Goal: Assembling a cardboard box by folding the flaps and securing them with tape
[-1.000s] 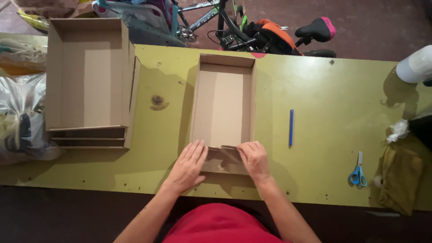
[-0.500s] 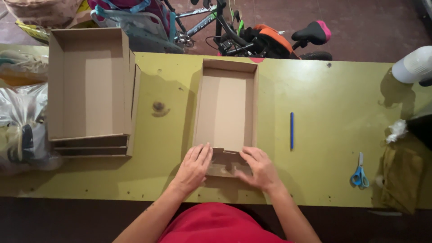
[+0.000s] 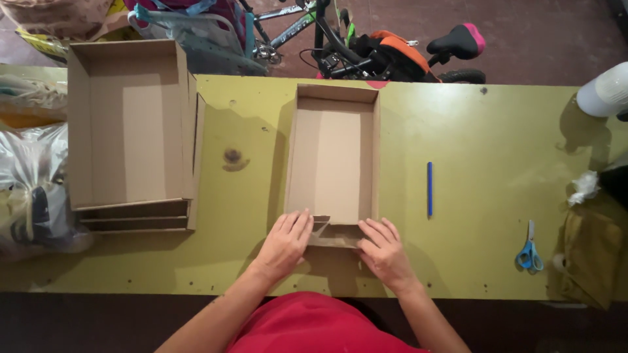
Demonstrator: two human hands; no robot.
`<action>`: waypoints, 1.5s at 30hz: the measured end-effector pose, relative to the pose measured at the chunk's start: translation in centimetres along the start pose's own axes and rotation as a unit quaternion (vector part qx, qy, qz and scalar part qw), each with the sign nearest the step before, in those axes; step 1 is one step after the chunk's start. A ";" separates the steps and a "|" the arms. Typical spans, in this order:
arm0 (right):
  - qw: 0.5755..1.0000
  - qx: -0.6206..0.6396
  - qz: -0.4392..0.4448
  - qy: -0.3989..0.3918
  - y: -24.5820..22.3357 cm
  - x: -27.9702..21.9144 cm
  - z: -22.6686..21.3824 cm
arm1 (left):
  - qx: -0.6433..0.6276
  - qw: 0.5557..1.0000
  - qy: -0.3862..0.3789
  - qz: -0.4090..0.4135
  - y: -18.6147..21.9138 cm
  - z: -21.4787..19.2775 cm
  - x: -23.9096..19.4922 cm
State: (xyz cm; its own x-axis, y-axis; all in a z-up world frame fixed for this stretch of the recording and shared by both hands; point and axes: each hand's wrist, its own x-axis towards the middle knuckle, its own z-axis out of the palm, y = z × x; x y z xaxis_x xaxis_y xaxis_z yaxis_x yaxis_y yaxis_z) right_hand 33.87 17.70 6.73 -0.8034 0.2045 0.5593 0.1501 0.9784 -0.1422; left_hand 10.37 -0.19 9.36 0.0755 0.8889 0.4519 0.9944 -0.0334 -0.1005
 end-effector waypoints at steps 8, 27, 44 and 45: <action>0.995 0.052 0.066 -0.044 2.3 -1.3 2.6 | -0.057 0.998 -0.002 0.006 -2.0 5.9 -1.4; 0.930 0.108 0.269 -0.226 4.9 7.1 2.4 | -0.018 0.993 -0.103 0.055 -4.0 2.5 5.9; 0.975 -0.149 0.127 -0.109 -4.0 5.3 -0.5 | -0.044 0.992 -0.112 0.023 -1.8 6.8 1.8; 0.975 -0.135 0.137 -0.111 -3.2 5.0 0.4 | -0.040 0.994 -0.100 0.021 -1.8 6.7 1.7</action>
State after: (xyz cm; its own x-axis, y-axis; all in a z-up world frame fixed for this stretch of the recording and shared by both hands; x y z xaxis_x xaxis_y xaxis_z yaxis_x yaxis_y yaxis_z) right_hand 29.15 15.59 9.60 -0.8124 0.4763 0.3363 0.4981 0.8668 -0.0244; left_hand 8.22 4.46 4.38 0.1097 0.9585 0.2630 0.9939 -0.1022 -0.0420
